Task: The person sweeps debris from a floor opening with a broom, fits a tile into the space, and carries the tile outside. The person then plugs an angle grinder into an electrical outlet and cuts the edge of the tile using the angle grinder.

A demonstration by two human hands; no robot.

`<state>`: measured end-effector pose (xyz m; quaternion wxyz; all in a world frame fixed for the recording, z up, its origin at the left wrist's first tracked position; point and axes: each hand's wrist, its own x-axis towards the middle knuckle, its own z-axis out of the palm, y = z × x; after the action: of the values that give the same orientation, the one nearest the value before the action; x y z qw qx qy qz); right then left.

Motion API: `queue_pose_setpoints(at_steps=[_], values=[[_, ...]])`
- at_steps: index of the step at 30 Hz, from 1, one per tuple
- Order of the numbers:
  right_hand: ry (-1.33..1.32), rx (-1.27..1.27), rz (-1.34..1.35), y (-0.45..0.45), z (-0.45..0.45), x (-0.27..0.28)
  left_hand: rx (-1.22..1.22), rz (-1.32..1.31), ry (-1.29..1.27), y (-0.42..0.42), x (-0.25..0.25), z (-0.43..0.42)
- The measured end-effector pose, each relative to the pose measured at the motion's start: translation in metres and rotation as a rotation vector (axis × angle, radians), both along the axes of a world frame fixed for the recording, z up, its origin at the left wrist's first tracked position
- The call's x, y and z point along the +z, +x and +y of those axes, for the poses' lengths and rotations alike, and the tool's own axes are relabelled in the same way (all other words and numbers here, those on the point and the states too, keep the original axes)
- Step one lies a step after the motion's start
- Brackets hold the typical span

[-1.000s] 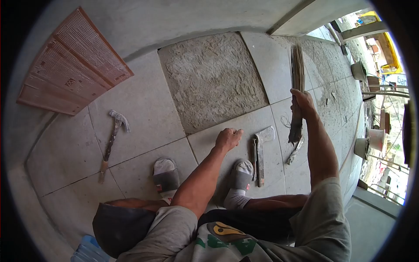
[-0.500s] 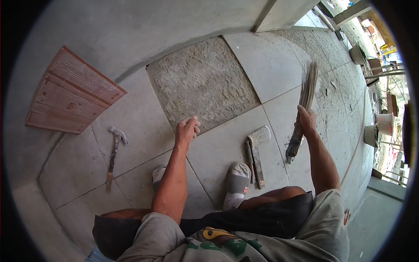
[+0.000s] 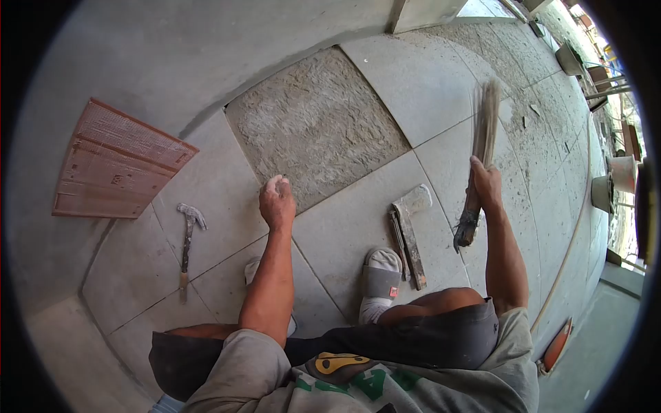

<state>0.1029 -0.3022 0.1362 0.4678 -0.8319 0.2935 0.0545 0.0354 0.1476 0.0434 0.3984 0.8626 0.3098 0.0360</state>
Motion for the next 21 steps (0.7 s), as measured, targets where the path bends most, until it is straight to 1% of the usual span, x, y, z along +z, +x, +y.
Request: queue_pose_setpoints(at_steps=[1, 2, 3, 4, 5, 6, 7, 8, 9, 10, 12, 13, 14, 15, 16, 17, 18, 19, 20, 21], values=[[-0.092, -0.010, -0.022, -0.001, 0.010, 0.020, -0.133, -0.004, 0.126, -0.002, -0.014, 0.000], [-0.126, 0.072, -0.071, -0.004, 0.025, 0.030, -0.259, -0.007, 0.250, -0.005, -0.028, -0.001], [-0.151, 0.160, -0.115, -0.010, 0.044, 0.033, -0.308, 0.062, 0.348, -0.013, -0.035, -0.011], [-0.138, 0.288, -0.074, -0.018, 0.069, 0.031, -0.361, 0.134, 0.456, -0.021, -0.036, -0.028], [-0.117, 0.408, -0.046, -0.021, 0.095, 0.029, -0.373, 0.195, 0.349, -0.026, -0.021, -0.048], [-0.125, 0.604, 0.038, -0.021, 0.121, 0.029, -0.416, 0.152, 0.394, -0.033, -0.022, -0.067], [-0.135, 0.793, 0.120, -0.020, 0.144, 0.030, -0.524, 0.116, 0.144, -0.034, -0.014, -0.081], [-0.171, 0.958, 0.120, -0.018, 0.168, 0.023, -0.628, 0.084, -0.113, -0.032, 0.001, -0.094], [-0.217, 1.124, 0.116, -0.012, 0.185, 0.012, -0.794, 0.267, -0.126, -0.027, 0.030, -0.111], [-0.201, 1.114, 0.104, -0.007, 0.194, 0.000, -0.944, 0.458, -0.143, -0.023, 0.057, -0.127], [-0.363, 1.353, 0.023, 0.007, 0.211, -0.027, -1.103, 0.186, -0.093, -0.039, 0.068, -0.145], [-0.357, 1.284, 0.085, 0.022, 0.207, -0.041, -1.087, 0.198, -0.084, -0.049, 0.061, -0.146], [-0.458, 1.166, 0.065, 0.038, 0.195, -0.036, -1.152, 0.177, -0.132, -0.057, 0.049, -0.141], [-0.486, 1.022, 0.092, 0.059, 0.171, -0.041, -1.206, 0.149, -0.186, -0.060, 0.042, -0.137], [-0.371, 0.710, 0.075, 0.073, 0.143, -0.035, -1.122, 0.109, -0.157, -0.063, 0.051, -0.131], [-0.204, 0.487, 0.176, 0.095, 0.108, -0.048, -1.103, 0.117, -0.154, -0.065, 0.051, -0.121], [-0.355, 0.363, 0.010, 0.095, 0.085, -0.050, -0.951, 0.091, -0.160, -0.062, 0.047, -0.111], [-0.318, 0.297, -0.025, 0.089, 0.073, -0.044, -0.802, 0.060, -0.167, -0.056, 0.042, -0.102], [-0.232, 0.311, -0.058, 0.074, 0.076, -0.025, -0.677, -0.011, -0.136, -0.054, 0.034, -0.093], [-0.203, 0.409, -0.076, 0.052, 0.092, -0.010, -0.594, -0.011, -0.089, -0.053, 0.022, -0.080]])
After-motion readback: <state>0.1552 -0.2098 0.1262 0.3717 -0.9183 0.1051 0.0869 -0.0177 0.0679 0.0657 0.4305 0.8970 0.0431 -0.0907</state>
